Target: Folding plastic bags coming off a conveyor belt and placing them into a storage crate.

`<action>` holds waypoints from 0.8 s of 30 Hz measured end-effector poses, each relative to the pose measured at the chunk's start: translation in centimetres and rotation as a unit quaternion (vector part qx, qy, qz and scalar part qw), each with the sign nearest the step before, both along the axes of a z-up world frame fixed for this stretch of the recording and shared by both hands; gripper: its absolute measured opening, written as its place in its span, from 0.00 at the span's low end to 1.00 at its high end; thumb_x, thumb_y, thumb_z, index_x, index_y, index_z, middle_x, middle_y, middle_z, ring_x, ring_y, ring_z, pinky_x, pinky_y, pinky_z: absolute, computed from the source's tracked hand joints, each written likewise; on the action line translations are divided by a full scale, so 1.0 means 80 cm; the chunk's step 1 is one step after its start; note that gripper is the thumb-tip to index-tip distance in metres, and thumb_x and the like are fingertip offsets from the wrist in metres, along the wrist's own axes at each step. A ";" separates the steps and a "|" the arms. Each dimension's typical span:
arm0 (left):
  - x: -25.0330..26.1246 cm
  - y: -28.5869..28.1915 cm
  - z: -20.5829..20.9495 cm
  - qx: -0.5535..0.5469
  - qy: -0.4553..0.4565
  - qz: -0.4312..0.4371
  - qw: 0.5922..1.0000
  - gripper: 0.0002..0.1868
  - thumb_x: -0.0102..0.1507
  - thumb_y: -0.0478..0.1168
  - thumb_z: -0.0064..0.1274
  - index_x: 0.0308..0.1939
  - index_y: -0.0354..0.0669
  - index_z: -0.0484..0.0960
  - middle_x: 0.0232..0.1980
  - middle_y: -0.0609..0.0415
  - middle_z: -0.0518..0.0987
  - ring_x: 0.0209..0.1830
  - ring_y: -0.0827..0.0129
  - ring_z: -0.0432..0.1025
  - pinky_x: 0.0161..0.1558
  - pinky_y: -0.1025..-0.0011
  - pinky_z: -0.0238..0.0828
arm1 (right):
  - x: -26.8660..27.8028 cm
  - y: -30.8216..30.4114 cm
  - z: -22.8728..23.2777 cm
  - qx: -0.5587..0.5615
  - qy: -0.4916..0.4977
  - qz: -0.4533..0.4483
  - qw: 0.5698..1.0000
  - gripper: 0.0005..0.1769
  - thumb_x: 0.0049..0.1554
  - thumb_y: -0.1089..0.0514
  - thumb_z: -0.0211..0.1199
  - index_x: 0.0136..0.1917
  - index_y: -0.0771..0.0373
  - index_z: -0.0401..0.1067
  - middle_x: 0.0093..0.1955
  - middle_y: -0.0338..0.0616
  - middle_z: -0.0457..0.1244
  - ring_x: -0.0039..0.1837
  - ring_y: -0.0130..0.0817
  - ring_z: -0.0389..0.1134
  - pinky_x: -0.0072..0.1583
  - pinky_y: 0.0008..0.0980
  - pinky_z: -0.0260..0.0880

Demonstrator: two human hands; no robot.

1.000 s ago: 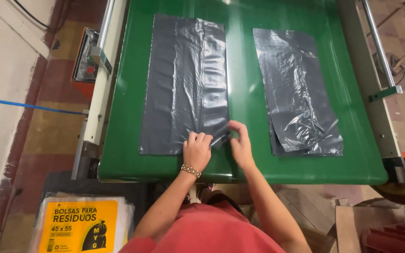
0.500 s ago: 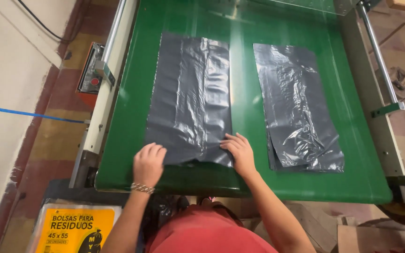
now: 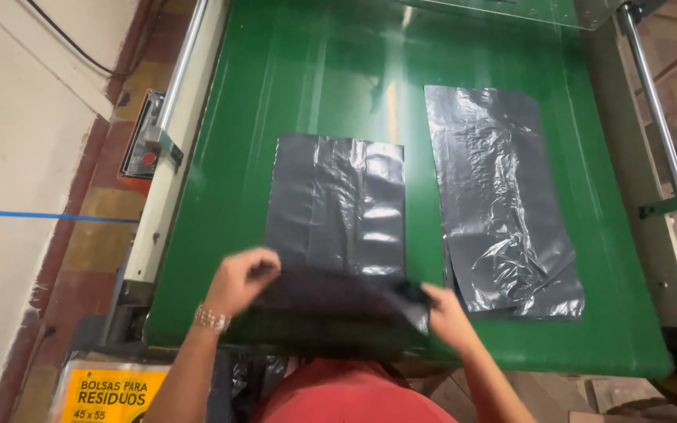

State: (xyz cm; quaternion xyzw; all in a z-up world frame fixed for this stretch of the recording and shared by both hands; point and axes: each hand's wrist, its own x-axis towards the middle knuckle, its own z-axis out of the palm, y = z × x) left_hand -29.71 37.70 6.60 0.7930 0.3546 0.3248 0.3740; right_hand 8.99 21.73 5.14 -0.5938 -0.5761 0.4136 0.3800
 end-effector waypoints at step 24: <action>0.169 0.275 -0.102 0.217 0.328 0.350 0.850 0.26 0.57 0.55 0.61 0.56 0.55 0.74 0.50 0.61 0.73 0.52 0.63 0.69 0.40 0.61 0.79 | 0.083 0.429 -0.059 -0.030 -0.392 -0.042 0.918 0.39 0.42 0.49 0.78 0.61 0.65 0.65 0.57 0.55 0.61 0.62 0.57 0.66 0.62 0.50 0.69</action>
